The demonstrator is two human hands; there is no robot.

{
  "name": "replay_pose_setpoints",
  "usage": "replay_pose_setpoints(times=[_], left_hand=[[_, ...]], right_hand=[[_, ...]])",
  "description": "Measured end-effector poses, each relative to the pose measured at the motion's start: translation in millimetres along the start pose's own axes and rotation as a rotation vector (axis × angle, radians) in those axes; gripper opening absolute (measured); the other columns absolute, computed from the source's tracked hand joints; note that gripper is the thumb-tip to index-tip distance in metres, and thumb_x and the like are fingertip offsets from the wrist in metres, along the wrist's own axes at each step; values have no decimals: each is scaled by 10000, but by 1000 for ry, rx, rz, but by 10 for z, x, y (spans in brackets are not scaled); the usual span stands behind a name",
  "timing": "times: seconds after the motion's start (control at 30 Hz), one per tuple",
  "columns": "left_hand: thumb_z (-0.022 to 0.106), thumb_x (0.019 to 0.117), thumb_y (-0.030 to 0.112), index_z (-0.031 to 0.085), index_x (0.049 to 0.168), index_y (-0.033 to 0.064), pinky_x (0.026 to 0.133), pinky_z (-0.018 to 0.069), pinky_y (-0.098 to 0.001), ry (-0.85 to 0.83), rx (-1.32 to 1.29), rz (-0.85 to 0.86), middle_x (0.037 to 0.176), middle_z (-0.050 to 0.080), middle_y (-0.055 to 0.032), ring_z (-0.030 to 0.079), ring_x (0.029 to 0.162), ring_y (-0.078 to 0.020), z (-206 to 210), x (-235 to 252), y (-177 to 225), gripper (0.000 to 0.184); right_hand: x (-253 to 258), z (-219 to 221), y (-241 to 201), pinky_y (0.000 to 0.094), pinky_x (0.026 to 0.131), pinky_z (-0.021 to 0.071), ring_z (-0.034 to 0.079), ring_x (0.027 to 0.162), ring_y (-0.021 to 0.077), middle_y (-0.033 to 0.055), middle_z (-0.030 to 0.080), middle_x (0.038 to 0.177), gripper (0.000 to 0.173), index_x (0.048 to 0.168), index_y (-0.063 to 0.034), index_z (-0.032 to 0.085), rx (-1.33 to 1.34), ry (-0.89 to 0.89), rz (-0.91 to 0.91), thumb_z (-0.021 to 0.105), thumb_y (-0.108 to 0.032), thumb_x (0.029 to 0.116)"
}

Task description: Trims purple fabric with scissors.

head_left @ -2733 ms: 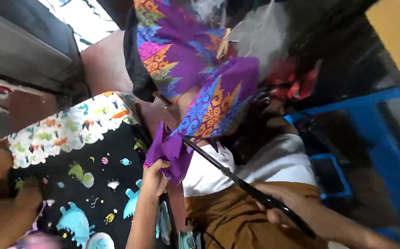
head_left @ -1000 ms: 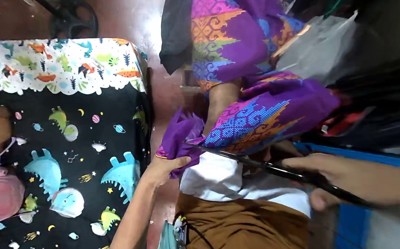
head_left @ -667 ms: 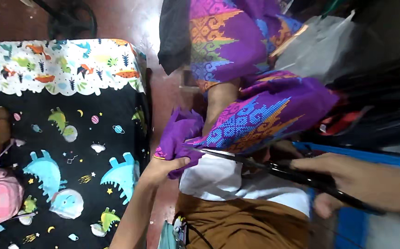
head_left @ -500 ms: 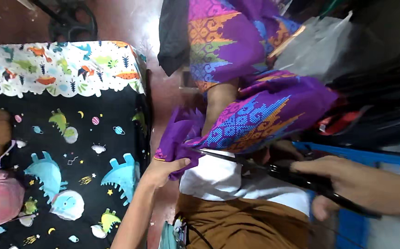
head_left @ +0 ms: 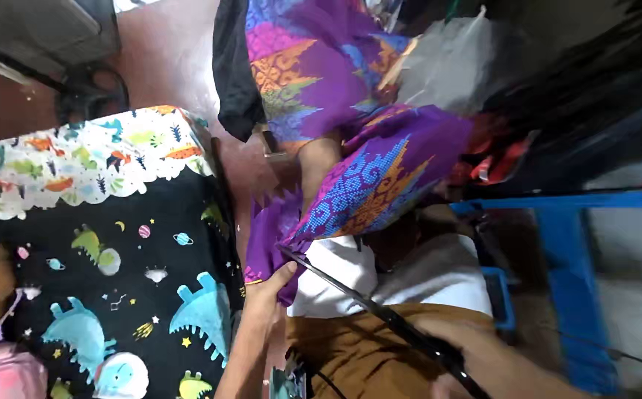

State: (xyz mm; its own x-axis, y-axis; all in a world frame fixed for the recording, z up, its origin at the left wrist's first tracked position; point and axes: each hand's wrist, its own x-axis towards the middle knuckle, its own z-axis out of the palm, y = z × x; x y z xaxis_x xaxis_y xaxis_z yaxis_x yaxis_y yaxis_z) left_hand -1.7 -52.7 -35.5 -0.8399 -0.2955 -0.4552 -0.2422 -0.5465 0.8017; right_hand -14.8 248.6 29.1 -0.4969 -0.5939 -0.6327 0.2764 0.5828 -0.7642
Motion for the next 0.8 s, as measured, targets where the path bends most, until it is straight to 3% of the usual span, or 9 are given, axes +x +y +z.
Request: replay_pose_setpoints(times=[0.2, 0.33, 0.5, 0.63, 0.8], left_hand=[[789, 803, 97, 657, 1071, 49, 801, 621, -308, -1, -3, 26, 930, 752, -23, 727, 864, -102, 66, -72, -47, 303], [812, 784, 101, 644, 1085, 34, 802, 621, -315, -25, -5, 31, 933, 750, -37, 728, 870, -112, 76, -102, -61, 351], [779, 806, 67, 643, 1079, 36, 791, 625, -311, -42, 26, 57, 926, 753, -30, 731, 857, -105, 100, -140, -51, 307], [748, 800, 28, 625, 1075, 29, 780, 628, -319, -24, 50, 45, 913, 750, -34, 732, 845, -112, 119, -176, -19, 302], [770, 796, 40, 621, 1075, 34, 775, 627, -303, -31, 70, 42, 902, 748, -23, 730, 835, -102, 132, -199, -11, 317]], right_hand=[[-184, 534, 29, 421, 590, 507, 600, 655, 188, 84, 626, 742, 656, 986, -14, 677, 140, 89, 50, 726, -642, 801], [-263, 605, 16, 395, 609, 492, 583, 667, 181, 86, 611, 748, 657, 979, 3, 663, 155, 85, 63, 733, -626, 804], [-342, 627, 67, 395, 592, 487, 583, 652, 174, 70, 608, 732, 664, 972, -18, 663, 170, 101, 84, 739, -651, 784], [-351, 634, 145, 348, 539, 474, 559, 597, 121, 21, 589, 685, 784, 951, -49, 670, 153, 154, 52, 653, -803, 737], [-277, 565, 105, 391, 581, 491, 584, 639, 167, 57, 611, 716, 775, 986, -36, 682, 75, 156, -1, 669, -773, 744]])
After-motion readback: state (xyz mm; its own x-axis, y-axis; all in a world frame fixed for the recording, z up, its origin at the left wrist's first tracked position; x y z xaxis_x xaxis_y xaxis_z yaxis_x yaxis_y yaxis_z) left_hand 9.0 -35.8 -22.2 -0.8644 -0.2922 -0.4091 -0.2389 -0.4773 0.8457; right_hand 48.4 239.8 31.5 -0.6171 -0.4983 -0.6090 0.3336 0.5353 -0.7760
